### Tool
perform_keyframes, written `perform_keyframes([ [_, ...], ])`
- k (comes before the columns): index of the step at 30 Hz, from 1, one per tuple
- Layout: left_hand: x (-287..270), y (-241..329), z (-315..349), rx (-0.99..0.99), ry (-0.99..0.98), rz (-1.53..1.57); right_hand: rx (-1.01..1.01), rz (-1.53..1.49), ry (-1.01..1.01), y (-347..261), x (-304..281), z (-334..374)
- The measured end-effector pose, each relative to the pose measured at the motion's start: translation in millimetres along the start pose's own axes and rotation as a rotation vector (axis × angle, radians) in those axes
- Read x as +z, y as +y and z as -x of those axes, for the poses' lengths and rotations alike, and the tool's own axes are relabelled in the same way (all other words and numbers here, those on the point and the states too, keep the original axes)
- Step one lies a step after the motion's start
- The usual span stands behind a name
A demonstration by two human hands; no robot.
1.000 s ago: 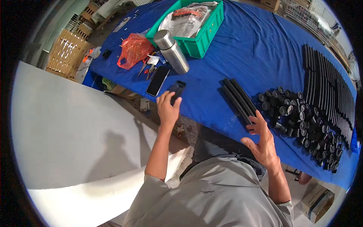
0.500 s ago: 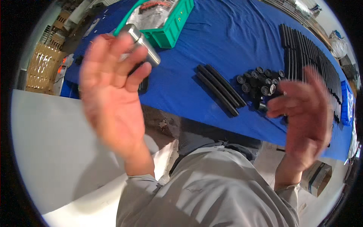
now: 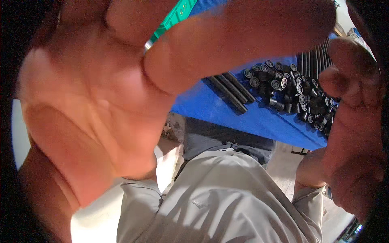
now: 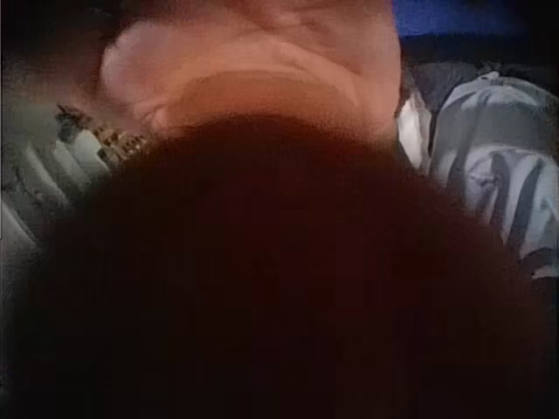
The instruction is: The person assembles tubes by attaching end caps onto the ends of black tubes by hand and placing the completed tubes into a plastic crate.
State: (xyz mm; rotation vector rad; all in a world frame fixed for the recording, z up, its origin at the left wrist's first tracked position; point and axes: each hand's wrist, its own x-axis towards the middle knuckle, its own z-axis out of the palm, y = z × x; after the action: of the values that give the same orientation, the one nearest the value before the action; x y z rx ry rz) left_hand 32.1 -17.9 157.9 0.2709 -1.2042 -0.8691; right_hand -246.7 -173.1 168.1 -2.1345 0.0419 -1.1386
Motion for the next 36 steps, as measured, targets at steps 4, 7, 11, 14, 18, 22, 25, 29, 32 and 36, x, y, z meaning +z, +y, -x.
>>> perform_keyframes([
  [4,13,-10,4,-0.015,-0.004,-0.003,-0.006,0.061,0.048,-1,-1,2],
  [7,27,-16,8,-0.015,0.01,-0.043,-0.031,0.072,0.069,-14,-21,31],
  [11,20,-12,3,-0.026,0.01,-0.056,-0.042,0.124,0.113,-12,-1,7],
  [14,17,-1,11,-0.021,0.045,-0.102,-0.065,0.121,0.119,-19,-12,26],
  [18,20,-18,-5,-0.05,0.056,-0.102,-0.052,0.173,0.163,-7,12,-11],
  [22,27,-39,-18,-0.104,0.054,-0.068,-0.007,0.253,0.218,-2,-19,3],
  [25,43,-67,-21,-0.178,0.311,-0.297,0.238,0.313,0.31,40,-12,47],
  [29,-42,-167,77,-0.25,0.058,-1.193,0.486,0.746,-0.061,133,-18,109],
  [32,-62,-213,121,-0.295,-0.128,-1.397,0.471,0.966,-0.262,165,-19,144],
  [36,-74,-231,141,-0.418,-0.373,-1.659,0.481,1.045,-0.304,188,-12,159],
])
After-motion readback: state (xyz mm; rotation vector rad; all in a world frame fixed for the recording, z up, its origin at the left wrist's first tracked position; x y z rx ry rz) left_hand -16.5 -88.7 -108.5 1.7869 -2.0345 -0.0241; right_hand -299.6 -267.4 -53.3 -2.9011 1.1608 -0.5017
